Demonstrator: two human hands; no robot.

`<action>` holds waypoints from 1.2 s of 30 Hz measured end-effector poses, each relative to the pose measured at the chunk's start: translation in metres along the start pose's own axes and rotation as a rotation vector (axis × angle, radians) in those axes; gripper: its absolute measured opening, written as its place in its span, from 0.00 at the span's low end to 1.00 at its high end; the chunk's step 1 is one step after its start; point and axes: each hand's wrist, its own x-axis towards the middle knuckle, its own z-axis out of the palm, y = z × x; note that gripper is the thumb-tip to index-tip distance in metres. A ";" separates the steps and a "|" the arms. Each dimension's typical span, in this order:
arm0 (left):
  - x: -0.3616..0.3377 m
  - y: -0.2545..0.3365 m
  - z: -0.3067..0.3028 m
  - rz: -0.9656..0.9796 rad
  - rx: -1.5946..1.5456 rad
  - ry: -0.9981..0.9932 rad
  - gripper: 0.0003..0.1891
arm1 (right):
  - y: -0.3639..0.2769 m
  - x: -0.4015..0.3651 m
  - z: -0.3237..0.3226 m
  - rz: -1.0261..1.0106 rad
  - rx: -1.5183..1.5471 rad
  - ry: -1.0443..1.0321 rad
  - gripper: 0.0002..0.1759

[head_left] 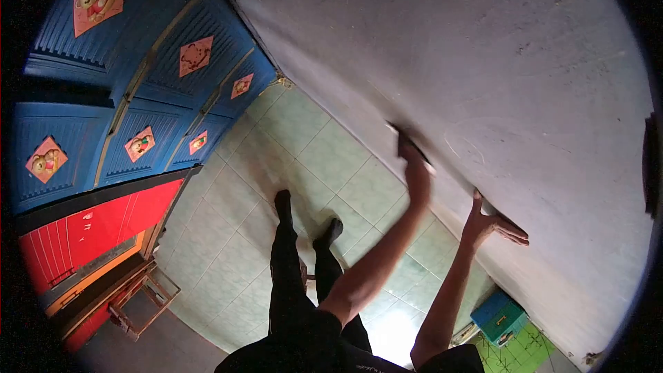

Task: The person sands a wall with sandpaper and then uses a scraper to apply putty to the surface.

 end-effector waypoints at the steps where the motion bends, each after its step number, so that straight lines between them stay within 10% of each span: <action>1: -0.016 -0.031 0.007 0.094 -0.281 -0.116 0.34 | 0.007 -0.002 -0.001 0.087 0.000 -0.046 0.57; 5: 0.032 -0.025 0.013 0.364 -0.034 0.108 0.34 | 0.001 -0.003 -0.009 0.095 0.130 -0.111 0.70; 8: 0.152 -0.019 -0.045 -0.248 -0.506 0.000 0.36 | 0.000 0.003 -0.016 0.052 0.139 -0.134 0.76; 12: 0.105 -0.013 -0.030 -0.169 -0.327 0.050 0.34 | 0.033 -0.007 0.015 0.000 -0.071 0.023 0.72; 14: 0.035 -0.085 -0.003 0.377 0.223 0.082 0.32 | 0.036 -0.003 0.013 -0.080 -0.212 0.210 0.69; 17: -0.045 -0.024 0.012 0.049 -0.057 -0.201 0.29 | 0.005 0.007 -0.007 0.111 0.291 -0.319 0.88; 19: 0.005 -0.070 0.012 0.573 0.327 0.086 0.31 | 0.013 0.005 0.001 -0.209 -0.319 0.324 0.90; 20: 0.041 -0.064 -0.006 0.378 0.377 0.015 0.30 | 0.012 0.001 0.000 -0.138 -0.239 0.272 0.90; 21: 0.070 -0.019 -0.020 -0.193 -0.282 0.036 0.30 | 0.015 0.002 -0.002 -0.134 -0.239 0.281 0.90; 24: 0.159 -0.002 -0.043 -0.153 -0.544 0.026 0.32 | 0.022 0.007 -0.002 0.016 0.117 -0.087 0.88; 28: 0.064 -0.036 -0.011 0.290 -0.008 0.018 0.31 | 0.021 0.001 0.005 0.014 0.150 -0.108 0.81; 31: -0.055 0.007 0.011 0.018 -0.099 -0.092 0.27 | 0.012 0.005 -0.003 0.026 0.198 -0.160 0.81; 34: 0.086 -0.105 -0.020 0.705 0.978 0.229 0.26 | 0.012 0.006 -0.004 0.069 0.269 -0.263 0.84; 36: 0.144 -0.023 -0.048 0.037 -0.078 -0.147 0.25 | 0.015 0.003 -0.001 0.048 0.230 -0.209 0.84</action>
